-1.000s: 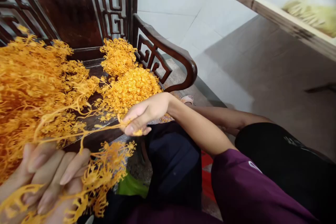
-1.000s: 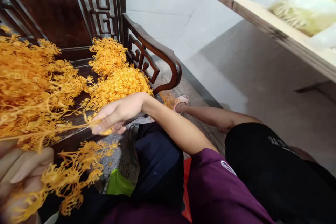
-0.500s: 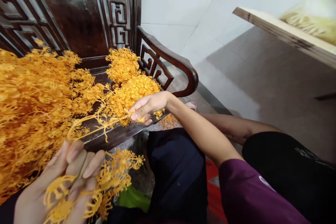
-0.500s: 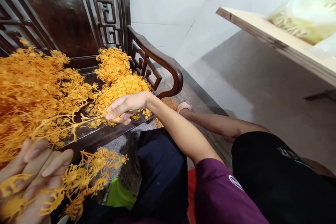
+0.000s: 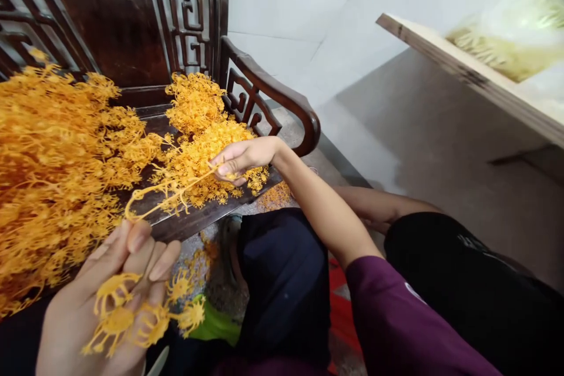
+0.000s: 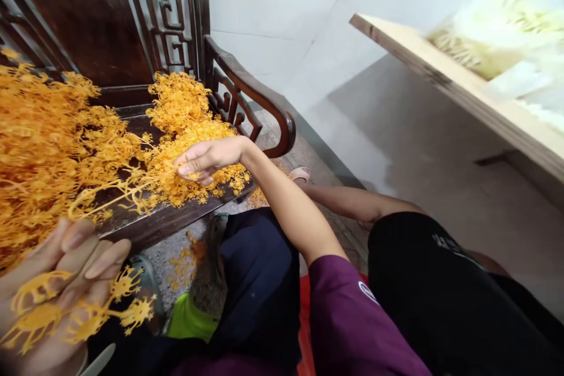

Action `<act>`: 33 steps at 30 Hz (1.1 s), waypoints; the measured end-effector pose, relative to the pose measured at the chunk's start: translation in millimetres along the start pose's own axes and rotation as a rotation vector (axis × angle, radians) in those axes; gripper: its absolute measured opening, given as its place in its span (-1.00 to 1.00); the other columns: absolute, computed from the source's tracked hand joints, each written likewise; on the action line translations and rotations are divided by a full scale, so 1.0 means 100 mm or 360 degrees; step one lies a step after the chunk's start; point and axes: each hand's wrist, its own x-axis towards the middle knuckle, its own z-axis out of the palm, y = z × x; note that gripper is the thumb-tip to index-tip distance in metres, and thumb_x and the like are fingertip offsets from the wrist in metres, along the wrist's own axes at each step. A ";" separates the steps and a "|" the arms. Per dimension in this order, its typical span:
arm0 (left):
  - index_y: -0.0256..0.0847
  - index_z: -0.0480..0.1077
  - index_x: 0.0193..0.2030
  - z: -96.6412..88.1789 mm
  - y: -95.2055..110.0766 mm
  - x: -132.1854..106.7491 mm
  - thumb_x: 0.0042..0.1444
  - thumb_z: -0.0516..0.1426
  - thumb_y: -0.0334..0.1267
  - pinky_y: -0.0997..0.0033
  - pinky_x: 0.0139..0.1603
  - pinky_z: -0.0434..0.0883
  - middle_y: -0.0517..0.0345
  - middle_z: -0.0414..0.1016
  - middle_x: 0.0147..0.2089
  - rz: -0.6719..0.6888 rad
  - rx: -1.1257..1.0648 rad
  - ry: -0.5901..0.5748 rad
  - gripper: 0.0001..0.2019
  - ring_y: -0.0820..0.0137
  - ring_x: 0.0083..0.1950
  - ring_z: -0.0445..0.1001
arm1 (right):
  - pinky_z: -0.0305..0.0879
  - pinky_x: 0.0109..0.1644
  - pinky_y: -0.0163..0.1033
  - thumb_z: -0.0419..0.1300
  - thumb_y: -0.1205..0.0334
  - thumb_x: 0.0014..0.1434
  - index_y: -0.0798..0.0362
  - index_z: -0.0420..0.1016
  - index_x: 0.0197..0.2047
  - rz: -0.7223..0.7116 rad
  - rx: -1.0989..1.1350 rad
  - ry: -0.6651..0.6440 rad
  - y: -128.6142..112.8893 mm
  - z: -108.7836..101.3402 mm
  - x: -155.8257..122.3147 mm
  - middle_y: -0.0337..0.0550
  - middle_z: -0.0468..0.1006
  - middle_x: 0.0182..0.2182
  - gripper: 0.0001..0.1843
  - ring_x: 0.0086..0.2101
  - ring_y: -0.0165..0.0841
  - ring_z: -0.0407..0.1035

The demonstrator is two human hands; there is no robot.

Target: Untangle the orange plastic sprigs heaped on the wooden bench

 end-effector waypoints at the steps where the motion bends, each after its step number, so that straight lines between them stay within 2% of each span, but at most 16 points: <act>1: -0.22 0.40 -0.26 0.02 -0.02 -0.01 0.33 0.09 -0.56 0.53 -0.41 0.59 0.23 0.43 -0.41 0.0050 0.0012 0.0016 -0.80 0.57 -0.55 0.26 | 0.20 -0.34 -0.35 0.27 -0.02 0.50 0.09 0.35 -0.31 -0.0054 -0.0004 0.0029 0.02 -0.02 0.01 -0.38 0.28 -0.48 -0.58 -0.48 -0.57 0.22; 2: -0.22 0.40 -0.26 0.05 -0.04 -0.02 0.32 0.09 -0.57 0.52 -0.41 0.59 0.22 0.43 -0.39 0.0069 0.0021 0.0031 -0.80 0.55 -0.53 0.30 | 0.20 -0.34 -0.35 0.26 -0.01 0.50 0.09 0.35 -0.31 -0.0125 0.0003 0.0056 0.04 -0.04 0.02 -0.38 0.28 -0.47 -0.58 -0.48 -0.56 0.23; 4: -0.21 0.36 -0.30 0.16 -0.08 -0.05 0.31 0.08 -0.57 0.49 -0.43 0.58 0.23 0.32 -0.45 -0.0054 0.0020 0.0064 -0.79 0.52 -0.53 0.31 | 0.21 -0.36 -0.34 0.27 -0.03 0.49 0.07 0.35 -0.28 -0.0278 0.0059 0.0142 0.10 -0.08 0.03 -0.37 0.29 -0.47 -0.59 -0.49 -0.55 0.24; 7: -0.22 0.30 -0.35 0.33 -0.13 -0.08 0.30 0.07 -0.56 0.51 -0.54 0.47 0.30 0.16 -0.51 -0.0314 -0.0010 0.0067 -0.78 0.55 -0.60 0.19 | 0.19 -0.38 -0.34 0.34 -0.07 0.42 0.03 0.29 -0.26 -0.0436 0.0179 0.0352 0.17 -0.13 0.03 -0.40 0.28 -0.48 -0.57 -0.51 -0.54 0.18; 9: -0.24 0.30 -0.37 0.41 -0.16 -0.08 0.28 0.08 -0.56 0.52 -0.57 0.41 0.30 0.16 -0.49 -0.0301 0.0017 0.0030 -0.78 0.57 -0.60 0.14 | 0.18 -0.38 -0.34 0.38 -0.08 0.37 0.03 0.27 -0.29 -0.0441 0.0193 0.0479 0.17 -0.16 0.01 -0.40 0.28 -0.49 -0.53 -0.50 -0.53 0.15; 13: -0.26 0.32 -0.41 0.35 -0.16 0.00 0.27 0.21 -0.48 0.54 -0.54 0.35 0.28 0.20 -0.47 -0.0094 0.0209 -0.0144 -0.76 0.57 -0.57 0.11 | 0.17 -0.41 -0.39 0.39 -0.11 0.36 0.11 0.41 -0.33 -0.0391 -0.0200 0.0630 0.04 -0.13 -0.06 -0.37 0.33 -0.47 -0.52 -0.49 -0.56 0.18; 15: -0.24 0.35 -0.41 0.23 -0.14 0.07 0.32 0.28 -0.30 0.56 -0.51 0.32 0.28 0.20 -0.49 0.0091 0.0515 -0.0245 -0.72 0.55 -0.54 0.15 | 0.21 -0.38 -0.41 0.37 -0.07 0.39 0.17 0.52 -0.30 -0.0404 -0.0495 0.0738 -0.04 -0.04 -0.08 -0.30 0.42 -0.42 -0.56 -0.46 -0.58 0.24; 17: -0.21 0.41 -0.36 0.12 -0.13 0.13 0.41 0.25 -0.11 0.57 -0.44 0.30 0.24 0.27 -0.49 0.0378 0.0993 -0.0273 -0.68 0.49 -0.48 0.25 | 0.27 -0.33 -0.41 0.33 -0.03 0.44 0.20 0.62 -0.20 -0.0458 -0.0624 0.0844 -0.11 0.09 -0.07 -0.22 0.52 -0.33 -0.60 -0.41 -0.57 0.32; 19: -0.17 0.48 -0.27 0.06 -0.13 0.14 0.49 0.15 -0.03 0.53 -0.33 0.34 0.18 0.43 -0.39 0.0633 0.1419 -0.0271 -0.67 0.41 -0.34 0.41 | 0.34 -0.27 -0.39 0.30 0.01 0.47 0.19 0.63 -0.09 -0.0540 -0.0572 0.0917 -0.14 0.26 -0.02 -0.18 0.56 -0.29 -0.65 -0.37 -0.53 0.39; 21: -0.14 0.51 -0.21 0.05 -0.14 0.11 0.52 0.09 -0.01 0.45 -0.22 0.38 0.14 0.52 -0.31 0.0769 0.1696 -0.0313 -0.66 0.33 -0.24 0.48 | 0.37 -0.23 -0.35 0.29 0.03 0.47 0.15 0.58 -0.06 -0.0689 -0.0389 0.1009 -0.15 0.42 0.06 -0.25 0.52 -0.36 -0.69 -0.38 -0.50 0.39; 24: -0.12 0.51 -0.20 0.07 -0.17 0.05 0.52 0.08 -0.01 0.35 -0.14 0.38 0.13 0.56 -0.28 0.0996 0.1915 -0.0293 -0.67 0.26 -0.21 0.50 | 0.32 -0.28 -0.33 0.32 0.03 0.45 0.10 0.48 -0.05 -0.0837 -0.0029 0.1086 -0.20 0.63 0.21 -0.38 0.36 -0.47 -0.71 -0.46 -0.50 0.23; 27: -0.09 0.60 0.02 0.03 -0.13 0.05 0.47 0.15 0.00 0.22 0.16 0.41 -0.01 0.67 -0.01 0.1261 0.2082 -0.0179 -0.72 0.10 0.06 0.59 | 0.22 -0.34 -0.32 0.32 0.02 0.45 0.02 0.37 -0.06 -0.0875 0.0207 0.1192 -0.28 0.76 0.32 -0.45 0.24 -0.52 -0.72 -0.50 -0.49 0.07; 28: -0.08 0.60 0.15 0.00 -0.10 0.06 0.44 0.19 0.03 0.17 0.26 0.39 -0.06 0.67 0.10 0.1275 0.2124 -0.0161 -0.67 0.04 0.16 0.59 | 0.18 -0.35 -0.32 0.30 0.03 0.46 -0.01 0.33 -0.08 -0.0909 0.0256 0.1286 -0.31 0.77 0.34 -0.46 0.20 -0.53 -0.73 -0.51 -0.49 0.03; 30: -0.03 0.53 0.36 -0.05 -0.04 0.08 0.39 0.24 0.07 0.12 0.37 0.38 -0.06 0.65 0.25 0.1131 0.2124 -0.0229 -0.52 0.00 0.28 0.58 | 0.14 -0.34 -0.32 0.23 0.06 0.50 -0.06 0.24 -0.13 -0.0997 0.0330 0.1505 -0.36 0.79 0.35 -0.47 0.16 -0.55 -0.74 -0.52 -0.46 -0.02; 32: 0.02 0.53 0.38 -0.07 0.01 0.07 0.37 0.26 0.08 0.18 0.36 0.43 -0.01 0.67 0.26 0.0882 0.2008 -0.0406 -0.49 0.05 0.28 0.61 | 0.13 -0.33 -0.31 0.19 0.10 0.51 -0.08 0.16 -0.18 -0.1039 0.0382 0.1618 -0.40 0.80 0.34 -0.45 0.15 -0.55 -0.73 -0.51 -0.44 -0.03; 33: 0.03 0.60 0.31 -0.06 0.02 0.03 0.37 0.26 0.08 0.22 0.30 0.48 0.01 0.70 0.20 0.0775 0.1934 -0.0518 -0.55 0.07 0.22 0.65 | 0.13 -0.33 -0.30 0.19 0.11 0.50 -0.08 0.15 -0.19 -0.1035 0.0404 0.1610 -0.42 0.81 0.33 -0.45 0.16 -0.55 -0.73 -0.51 -0.43 -0.03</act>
